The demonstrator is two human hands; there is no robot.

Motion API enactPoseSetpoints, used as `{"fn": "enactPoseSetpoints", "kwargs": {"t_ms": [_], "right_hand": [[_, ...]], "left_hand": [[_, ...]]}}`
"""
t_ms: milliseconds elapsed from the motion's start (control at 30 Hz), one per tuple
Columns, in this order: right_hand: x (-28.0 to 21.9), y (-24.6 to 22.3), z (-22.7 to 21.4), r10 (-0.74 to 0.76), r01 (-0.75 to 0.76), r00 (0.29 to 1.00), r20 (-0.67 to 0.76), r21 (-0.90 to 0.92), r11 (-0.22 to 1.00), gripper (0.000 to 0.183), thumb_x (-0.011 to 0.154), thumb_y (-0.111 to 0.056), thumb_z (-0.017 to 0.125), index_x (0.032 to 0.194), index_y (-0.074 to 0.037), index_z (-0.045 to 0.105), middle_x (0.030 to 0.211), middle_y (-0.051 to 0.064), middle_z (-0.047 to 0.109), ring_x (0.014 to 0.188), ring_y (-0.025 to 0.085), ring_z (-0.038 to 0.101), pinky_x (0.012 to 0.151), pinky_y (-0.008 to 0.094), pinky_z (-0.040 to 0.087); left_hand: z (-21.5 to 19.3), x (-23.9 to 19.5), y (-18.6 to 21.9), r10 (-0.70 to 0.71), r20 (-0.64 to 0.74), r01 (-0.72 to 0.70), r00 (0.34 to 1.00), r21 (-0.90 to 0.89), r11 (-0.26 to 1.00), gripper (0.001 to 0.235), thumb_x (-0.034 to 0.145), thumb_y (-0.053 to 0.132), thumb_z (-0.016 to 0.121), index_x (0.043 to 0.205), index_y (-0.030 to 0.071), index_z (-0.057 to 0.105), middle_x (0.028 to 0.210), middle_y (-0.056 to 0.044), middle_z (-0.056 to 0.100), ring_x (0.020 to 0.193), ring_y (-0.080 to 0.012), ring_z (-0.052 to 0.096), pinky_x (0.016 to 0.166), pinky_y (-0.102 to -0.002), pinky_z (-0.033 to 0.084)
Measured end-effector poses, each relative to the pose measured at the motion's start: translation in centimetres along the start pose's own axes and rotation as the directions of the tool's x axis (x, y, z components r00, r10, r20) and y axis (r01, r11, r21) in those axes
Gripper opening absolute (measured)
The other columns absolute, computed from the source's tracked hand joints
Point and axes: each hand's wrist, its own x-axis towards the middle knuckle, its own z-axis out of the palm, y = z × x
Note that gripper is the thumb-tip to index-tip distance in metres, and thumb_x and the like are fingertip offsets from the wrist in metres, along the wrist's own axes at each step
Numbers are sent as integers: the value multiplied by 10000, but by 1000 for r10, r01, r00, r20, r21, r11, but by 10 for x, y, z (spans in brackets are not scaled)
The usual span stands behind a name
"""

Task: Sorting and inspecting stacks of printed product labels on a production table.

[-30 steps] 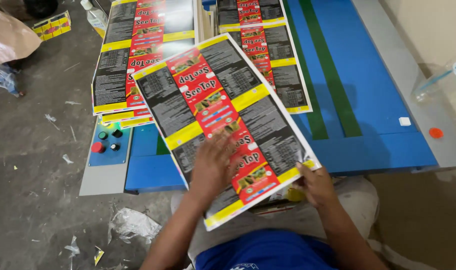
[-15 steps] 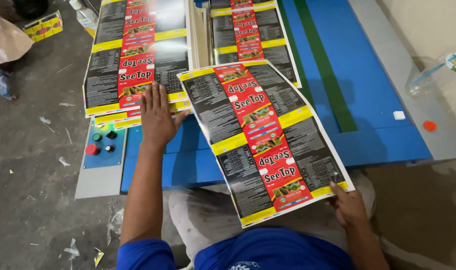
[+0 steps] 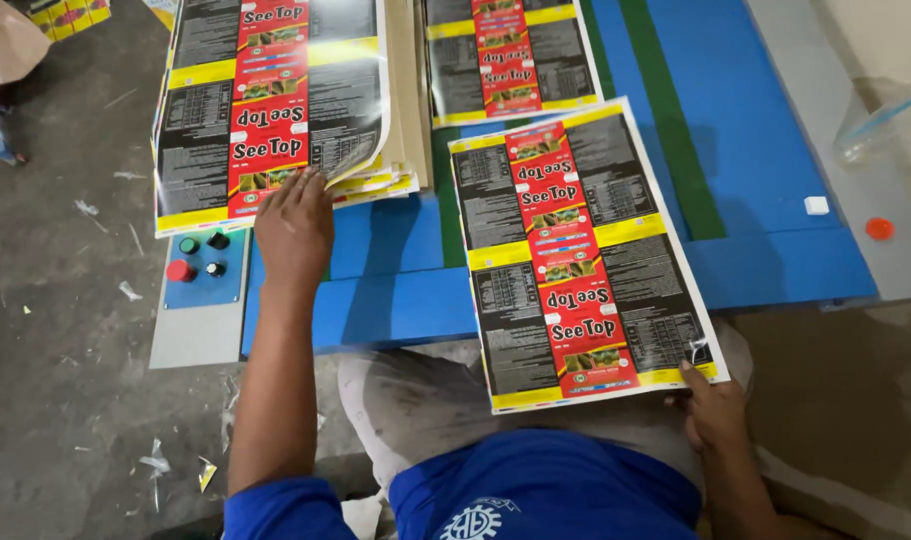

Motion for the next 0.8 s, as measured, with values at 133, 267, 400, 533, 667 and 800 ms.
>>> {"fn": "enactPoseSetpoints", "kwargs": {"t_ms": [133, 267, 400, 533, 667, 800], "right_hand": [[-2, 3, 13, 59, -59, 998, -13, -23, 998, 234, 988, -156, 646, 1181, -22, 648, 969, 78, 719, 735, 184, 672, 547, 342, 537], [13, 9, 31, 55, -54, 992, 117, -15, 998, 229, 994, -177, 667, 1153, -12, 667, 923, 89, 716, 696, 180, 654, 527, 336, 521], [27, -11, 71, -3, 7, 981, 193, -19, 1000, 183, 1012, -150, 678, 1077, 19, 653, 871, 124, 709, 668, 194, 671, 508, 335, 489], [70, -21, 97, -82, 96, 985, 150, -90, 991, 148, 998, -105, 690, 1087, 1, 636, 883, 105, 670, 657, 182, 634, 498, 343, 482], [102, -49, 127, 22, -8, 973, 228, -63, 998, 202, 997, -123, 622, 1165, -13, 611, 924, 120, 728, 688, 212, 706, 486, 336, 470], [121, -61, 140, 77, -77, 954, 290, -13, 997, 277, 1040, -190, 611, 1259, -25, 573, 953, 112, 725, 717, 193, 707, 514, 315, 496]], "left_hand": [[-16, -13, 29, -31, -32, 31, 999, -7, 999, 187, 1046, 113, 647, 1183, 2, 710, 1220, -188, 745, 1172, -366, 700, 987, -475, 541], [-27, -28, 53, -88, -43, 87, 995, -39, 995, 217, 1031, 124, 661, 1197, -8, 703, 1229, -201, 735, 1177, -375, 694, 995, -477, 538], [-34, -36, 68, -150, -9, 150, 989, -28, 988, 228, 1007, 130, 675, 1188, -4, 707, 1234, -201, 732, 1181, -368, 688, 999, -474, 532], [-38, -39, 77, -145, -15, 144, 989, -35, 989, 233, 1005, 125, 674, 1193, -7, 706, 1242, -193, 729, 1194, -364, 680, 1004, -472, 526], [-36, -42, 78, -154, -25, 152, 988, -57, 987, 225, 991, 115, 668, 1185, 8, 709, 1238, -171, 735, 1196, -351, 685, 994, -469, 526], [-37, -41, 79, -183, -15, 181, 983, -87, 980, 215, 1001, 110, 671, 1193, 22, 711, 1227, -166, 737, 1187, -339, 689, 987, -458, 528]]}}
